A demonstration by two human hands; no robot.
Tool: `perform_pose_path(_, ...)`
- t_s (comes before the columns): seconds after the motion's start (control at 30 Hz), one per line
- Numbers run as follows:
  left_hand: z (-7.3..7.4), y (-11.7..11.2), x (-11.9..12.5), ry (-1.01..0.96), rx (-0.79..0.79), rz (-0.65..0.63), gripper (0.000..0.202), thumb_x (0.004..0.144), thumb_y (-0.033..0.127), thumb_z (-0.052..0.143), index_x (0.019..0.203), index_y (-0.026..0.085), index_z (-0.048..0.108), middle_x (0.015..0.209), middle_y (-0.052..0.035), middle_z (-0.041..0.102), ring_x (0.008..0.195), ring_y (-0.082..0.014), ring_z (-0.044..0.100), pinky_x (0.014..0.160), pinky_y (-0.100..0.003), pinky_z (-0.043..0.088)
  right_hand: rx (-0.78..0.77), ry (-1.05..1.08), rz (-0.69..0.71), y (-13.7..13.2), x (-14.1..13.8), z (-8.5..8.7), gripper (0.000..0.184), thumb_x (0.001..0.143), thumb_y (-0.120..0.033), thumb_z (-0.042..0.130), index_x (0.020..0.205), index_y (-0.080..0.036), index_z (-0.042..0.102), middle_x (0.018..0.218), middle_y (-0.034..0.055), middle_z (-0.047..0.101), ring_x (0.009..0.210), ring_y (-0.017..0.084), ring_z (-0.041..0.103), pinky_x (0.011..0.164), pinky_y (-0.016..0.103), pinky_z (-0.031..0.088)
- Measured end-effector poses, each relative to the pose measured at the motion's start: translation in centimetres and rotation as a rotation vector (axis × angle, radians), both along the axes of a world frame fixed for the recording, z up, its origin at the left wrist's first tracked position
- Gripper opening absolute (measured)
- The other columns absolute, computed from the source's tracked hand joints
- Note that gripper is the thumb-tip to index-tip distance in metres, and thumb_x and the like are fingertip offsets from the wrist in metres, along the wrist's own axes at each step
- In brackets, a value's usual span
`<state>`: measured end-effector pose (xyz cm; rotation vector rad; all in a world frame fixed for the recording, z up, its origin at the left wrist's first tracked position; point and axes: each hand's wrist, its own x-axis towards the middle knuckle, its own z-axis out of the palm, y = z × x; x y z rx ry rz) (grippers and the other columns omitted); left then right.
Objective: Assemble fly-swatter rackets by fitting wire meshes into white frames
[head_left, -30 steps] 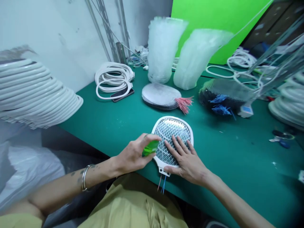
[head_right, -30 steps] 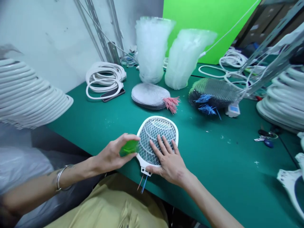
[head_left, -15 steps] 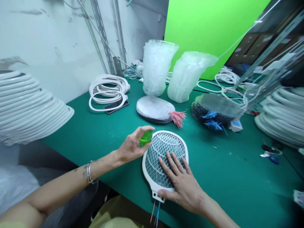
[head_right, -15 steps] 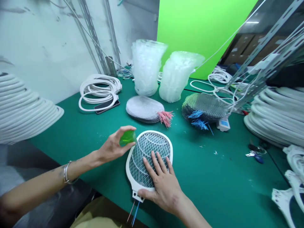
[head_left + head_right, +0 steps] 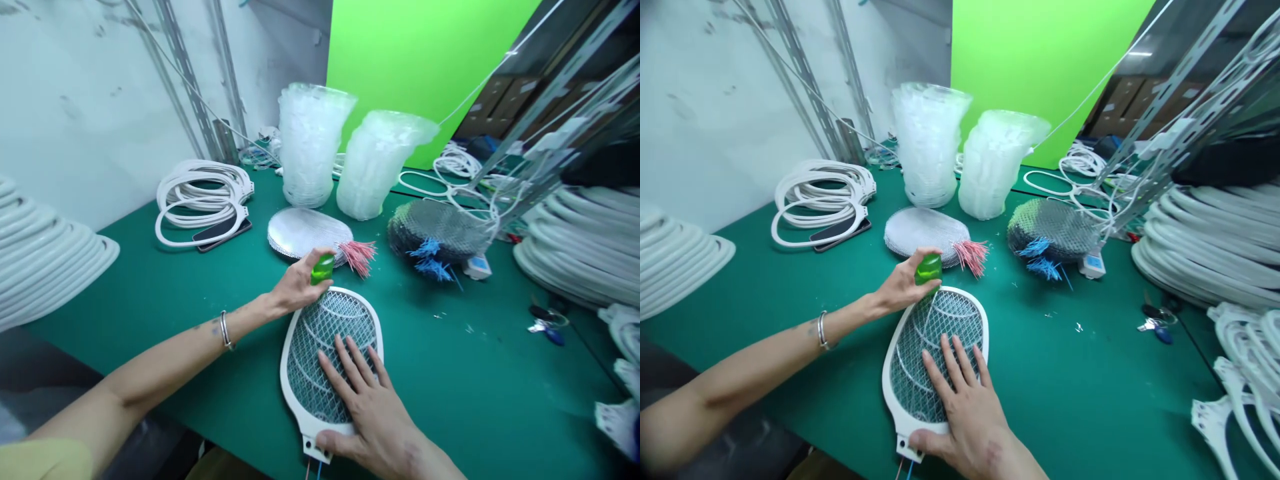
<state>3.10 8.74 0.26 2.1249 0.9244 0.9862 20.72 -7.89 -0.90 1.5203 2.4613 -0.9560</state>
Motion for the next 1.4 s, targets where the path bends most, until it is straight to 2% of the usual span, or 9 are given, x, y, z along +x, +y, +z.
perform_pose_path(0.2, 0.3, 0.6, 2.7, 0.024, 0.001, -0.165, 0.055, 0.081, 0.015, 0.064, 0.131, 0.027, 0.044, 0.112, -0.0040, 0.059, 0.091, -0.0190, 0.064, 0.084, -0.038, 0.055, -0.007, 0.084, -0.016, -0.1, 0.3, 0.2, 0.086, 0.082, -0.074, 0.041, 0.149, -0.043, -0.002, 0.156, 0.0002, -0.012, 0.143, 0.034, -0.008, 0.111, 0.066, -0.004)
perform_pose_path(0.37, 0.4, 0.5, 4.3, -0.114, 0.038, -0.248, 0.057, 0.082, 0.016, 0.065, 0.132, 0.027, 0.041, 0.128, -0.0075, 0.054, 0.111, -0.0232, 0.059, 0.098, -0.041, 0.049, -0.013, 0.102, -0.033, -0.1, 0.3, 0.3, 0.087, 0.081, -0.075, 0.042, 0.149, -0.043, -0.001, 0.157, -0.0005, -0.011, 0.144, 0.033, -0.008, 0.111, 0.064, -0.006)
perform_pose_path(0.5, 0.2, 0.4, 5.2, -0.016, -0.020, -0.299, 0.054, 0.080, 0.012, 0.065, 0.128, 0.026, 0.046, 0.120, -0.0060, 0.056, 0.105, -0.0221, 0.061, 0.095, -0.040, 0.051, -0.021, 0.117, -0.024, -0.1, 0.3, 0.3, 0.088, 0.081, -0.076, 0.041, 0.149, -0.042, -0.001, 0.156, 0.0001, -0.012, 0.144, 0.032, -0.009, 0.112, 0.063, -0.006)
perform_pose_path(0.67, 1.4, 0.3, 6.3, -0.194, -0.089, -0.343, 0.060, 0.083, 0.018, 0.066, 0.134, 0.029, 0.037, 0.122, -0.0063, 0.054, 0.092, -0.0169, 0.062, 0.085, -0.034, 0.053, -0.011, 0.122, -0.026, -0.2, 0.3, 0.2, 0.090, 0.080, -0.077, 0.042, 0.150, -0.041, -0.001, 0.156, 0.0015, -0.013, 0.144, 0.031, -0.010, 0.112, 0.061, -0.008)
perform_pose_path(0.83, 1.1, -1.0, 7.3, 0.041, -0.080, -0.452, 0.053, 0.081, 0.013, 0.063, 0.129, 0.026, 0.045, 0.116, -0.0048, 0.057, 0.097, -0.0188, 0.060, 0.086, -0.034, 0.052, -0.024, 0.113, -0.024, -0.3, 0.3, 0.3, 0.091, 0.080, -0.076, 0.044, 0.151, -0.038, 0.000, 0.155, 0.0030, -0.016, 0.144, 0.034, -0.011, 0.112, 0.060, -0.009)
perform_pose_path(0.97, 1.3, -1.3, 7.8, -0.088, -0.064, -0.465, 0.058, 0.083, 0.015, 0.062, 0.135, 0.026, 0.039, 0.124, -0.0063, 0.055, 0.101, -0.0182, 0.060, 0.089, -0.032, 0.051, -0.030, 0.112, -0.027, -0.3, 0.3, 0.5, 0.092, 0.080, -0.075, 0.044, 0.150, -0.039, -0.002, 0.155, 0.0018, -0.017, 0.143, 0.034, -0.012, 0.113, 0.060, -0.008)
perform_pose_path(1.13, 1.8, -2.1, 8.2, 0.067, -0.102, -0.574, 0.055, 0.081, 0.014, 0.062, 0.131, 0.027, 0.045, 0.113, -0.0043, 0.059, 0.094, -0.0189, 0.061, 0.081, -0.032, 0.053, -0.048, 0.098, -0.025, -0.2, 0.2, 0.9, 0.094, 0.079, -0.076, 0.046, 0.150, -0.038, -0.001, 0.156, 0.0015, -0.018, 0.143, 0.035, -0.013, 0.113, 0.059, -0.010)
perform_pose_path(1.33, 1.8, -4.0, 8.6, 0.068, -0.111, -0.721, 0.055, 0.083, 0.013, 0.061, 0.133, 0.028, 0.043, 0.118, -0.0064, 0.056, 0.094, -0.0187, 0.061, 0.076, -0.030, 0.052, -0.101, 0.114, -0.084, -0.3, 0.1, 1.2, 0.097, 0.074, -0.083, 0.044, 0.151, -0.036, 0.008, 0.160, 0.0018, -0.007, 0.145, 0.036, -0.008, 0.115, 0.058, -0.005)
perform_pose_path(1.4, 1.7, -4.2, 8.5, 0.044, -0.163, -0.690, 0.055, 0.084, 0.014, 0.061, 0.133, 0.028, 0.042, 0.113, -0.0055, 0.058, 0.089, -0.0171, 0.061, 0.072, -0.028, 0.052, -0.096, 0.120, -0.080, -0.3, 0.1, 1.2, 0.097, 0.074, -0.083, 0.043, 0.152, -0.035, 0.008, 0.160, 0.0017, -0.007, 0.145, 0.035, -0.008, 0.116, 0.056, -0.005)
